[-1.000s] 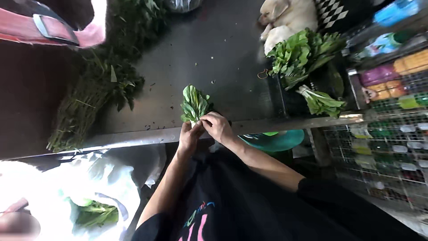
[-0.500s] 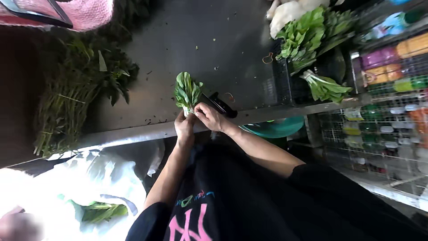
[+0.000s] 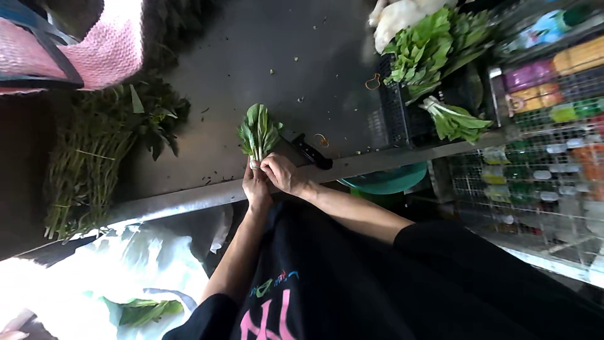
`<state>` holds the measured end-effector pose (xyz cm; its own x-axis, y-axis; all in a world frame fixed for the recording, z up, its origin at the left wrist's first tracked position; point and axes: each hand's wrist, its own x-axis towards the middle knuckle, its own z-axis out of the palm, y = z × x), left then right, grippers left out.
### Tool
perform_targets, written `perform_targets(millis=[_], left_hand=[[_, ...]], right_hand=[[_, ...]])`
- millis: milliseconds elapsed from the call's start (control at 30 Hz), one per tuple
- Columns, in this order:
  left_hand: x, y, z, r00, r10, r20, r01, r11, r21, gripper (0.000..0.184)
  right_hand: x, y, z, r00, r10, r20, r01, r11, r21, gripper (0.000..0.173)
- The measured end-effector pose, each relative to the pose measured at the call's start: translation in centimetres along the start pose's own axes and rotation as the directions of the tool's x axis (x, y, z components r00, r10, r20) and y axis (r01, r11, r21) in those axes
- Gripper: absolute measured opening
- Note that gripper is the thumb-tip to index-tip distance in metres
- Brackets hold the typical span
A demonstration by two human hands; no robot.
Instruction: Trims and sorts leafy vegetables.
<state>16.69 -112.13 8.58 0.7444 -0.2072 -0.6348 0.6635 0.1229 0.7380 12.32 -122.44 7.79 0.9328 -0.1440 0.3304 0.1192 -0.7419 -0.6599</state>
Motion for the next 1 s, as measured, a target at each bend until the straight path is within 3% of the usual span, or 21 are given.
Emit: perform_targets(millis=[167, 233, 267, 333, 467, 533, 633, 767, 833, 900, 1000], left_hand=[[-0.9, 1.1, -0.9, 0.986, 0.15, 0.078, -0.165, 0.951, 0.26, 0.051], [-0.7, 2.2, -0.2, 0.967, 0.253, -0.02, -0.229, 0.906, 0.356, 0.043], [-0.4, 3.0, 0.2, 0.95, 0.3, -0.084, -0.248, 0.893, 0.376, 0.039], [0.5, 4.4, 0.3, 0.932, 0.34, -0.123, -0.284, 0.9, 0.331, 0.049], [1.9, 4.1, 0.5, 0.912, 0.405, -0.072, -0.366, 0.879, 0.305, 0.062], [2.9, 3.0, 0.7, 0.886, 0.463, -0.009, -0.417, 0.806, 0.419, 0.057], [4.4, 2.6, 1.1, 0.817, 0.57, 0.082, -0.484, 0.603, 0.634, 0.052], [4.9, 3.9, 1.7, 0.778, 0.584, 0.232, -0.514, 0.38, 0.769, 0.052], [4.7, 4.1, 2.1, 0.761, 0.559, 0.33, -0.556, 0.3, 0.775, 0.041], [4.2, 4.0, 2.5, 0.693, 0.598, 0.402, -0.638, 0.252, 0.727, 0.029], [3.1, 4.0, 2.8, 0.621, 0.673, 0.402, -0.698, 0.241, 0.674, 0.019]], right_hand=[[1.4, -1.4, 0.3, 0.998, -0.003, -0.059, -0.001, 0.998, -0.059, 0.013], [2.6, -1.4, 0.2, 1.0, -0.006, 0.007, 0.007, 0.998, -0.062, 0.017], [3.2, -1.6, 0.2, 0.999, -0.009, 0.037, 0.012, 0.998, -0.067, 0.018], [4.0, -2.2, -0.1, 0.998, 0.0, 0.069, 0.005, 0.998, -0.061, 0.018], [3.8, -1.6, -0.3, 0.992, 0.07, 0.104, -0.064, 0.996, -0.062, 0.02], [3.3, -0.5, -0.4, 0.994, 0.085, 0.068, -0.081, 0.994, -0.071, 0.019], [2.8, 0.5, -0.9, 0.99, 0.139, 0.003, -0.139, 0.99, 0.011, 0.017], [1.5, 0.7, -1.0, 0.928, 0.371, 0.034, -0.372, 0.917, 0.143, 0.029], [1.6, 0.2, -1.7, 0.857, 0.501, 0.123, -0.516, 0.833, 0.198, 0.034], [1.8, -0.5, -2.4, 0.801, 0.576, 0.16, -0.598, 0.764, 0.242, 0.036], [2.0, -1.5, -2.7, 0.799, 0.588, 0.127, -0.597, 0.747, 0.293, 0.037]])
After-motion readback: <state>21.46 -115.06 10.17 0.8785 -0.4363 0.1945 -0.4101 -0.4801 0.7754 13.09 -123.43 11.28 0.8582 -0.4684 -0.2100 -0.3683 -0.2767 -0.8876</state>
